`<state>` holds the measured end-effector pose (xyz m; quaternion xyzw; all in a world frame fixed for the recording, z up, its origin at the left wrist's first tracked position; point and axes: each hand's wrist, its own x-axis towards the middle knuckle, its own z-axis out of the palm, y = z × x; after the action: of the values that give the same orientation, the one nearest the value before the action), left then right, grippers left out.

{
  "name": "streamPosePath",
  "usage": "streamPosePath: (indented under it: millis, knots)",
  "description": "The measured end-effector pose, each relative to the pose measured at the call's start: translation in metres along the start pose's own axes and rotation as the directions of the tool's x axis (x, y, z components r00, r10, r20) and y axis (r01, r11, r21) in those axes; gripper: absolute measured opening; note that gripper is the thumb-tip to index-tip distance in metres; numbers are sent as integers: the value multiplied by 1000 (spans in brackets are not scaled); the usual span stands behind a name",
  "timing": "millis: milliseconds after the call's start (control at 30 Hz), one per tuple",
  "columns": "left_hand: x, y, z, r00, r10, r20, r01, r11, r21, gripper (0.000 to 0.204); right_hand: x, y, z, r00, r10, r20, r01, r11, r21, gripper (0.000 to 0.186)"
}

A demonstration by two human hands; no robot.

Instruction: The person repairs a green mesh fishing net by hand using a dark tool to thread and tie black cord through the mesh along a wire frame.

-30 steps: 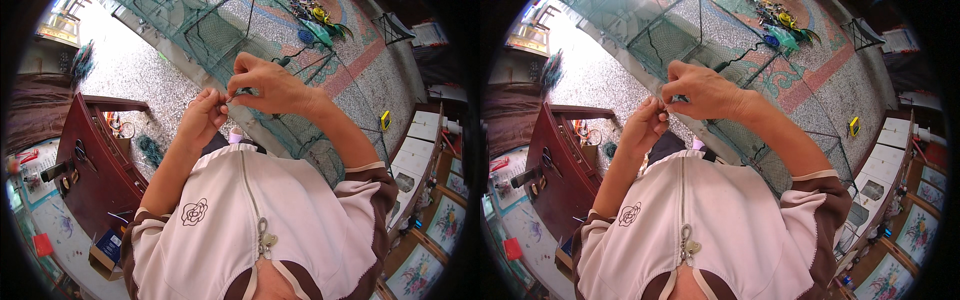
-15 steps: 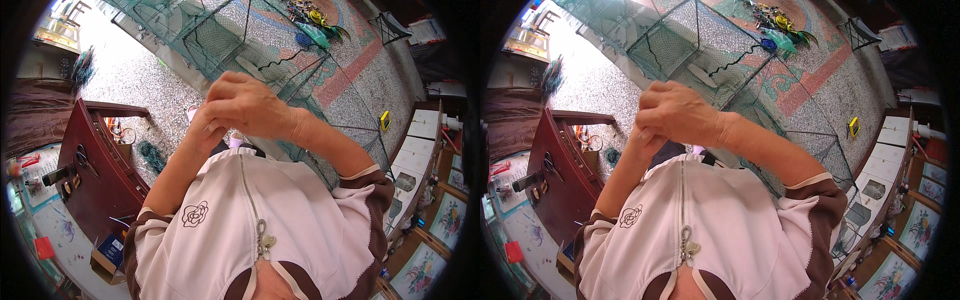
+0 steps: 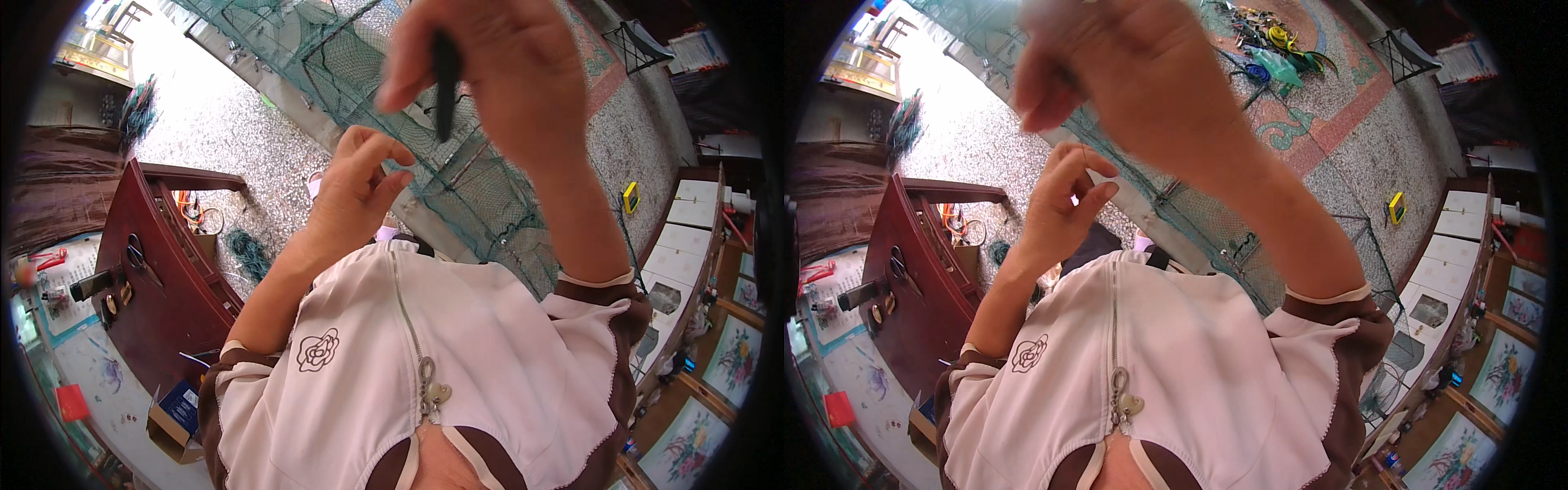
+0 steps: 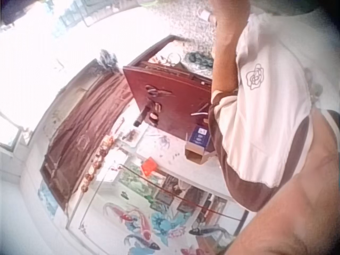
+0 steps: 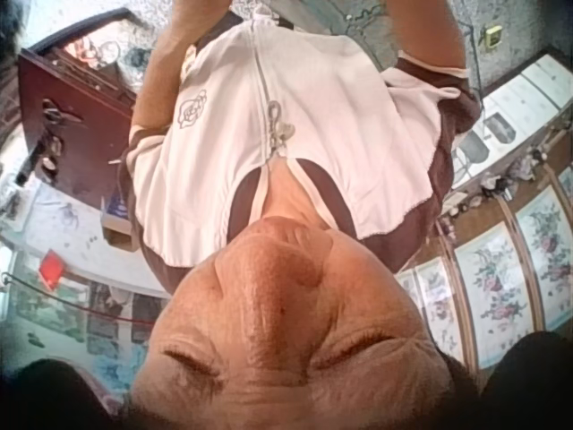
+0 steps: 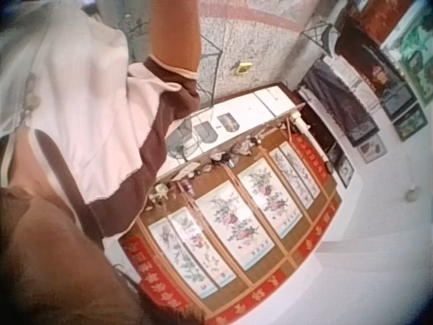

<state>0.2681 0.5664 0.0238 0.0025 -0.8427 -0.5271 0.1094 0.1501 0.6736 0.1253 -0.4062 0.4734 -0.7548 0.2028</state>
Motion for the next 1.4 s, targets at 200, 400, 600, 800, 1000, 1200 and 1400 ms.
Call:
streamPosePath:
  millis: [200,400,600,800,1000,1200,1400]
  knots:
    - [0,-22,-4,1000,-13,13,18,855,-518,8,13,-27,-46,980,-106,-169,112,993,28,23]
    - [4,-32,-14,1000,-15,5,14,754,-656,14,27,-23,-130,987,-146,-66,160,927,340,22]
    - [7,-33,-17,972,-227,-53,112,653,-749,17,22,0,-99,972,-183,-146,168,979,-112,22]
    - [5,-51,-19,943,-333,-1,169,482,-860,18,-14,33,-83,886,136,442,329,487,-809,12]
    - [1,-50,-12,922,-382,64,249,459,-853,16,-26,68,-83,884,256,392,270,406,-873,8]
    - [-2,-49,-7,909,-410,76,293,498,-816,18,-27,81,-79,876,296,381,195,505,-841,5]
    - [-3,-51,-7,915,-394,87,293,500,-815,19,-28,87,-76,885,225,408,208,593,-778,10]
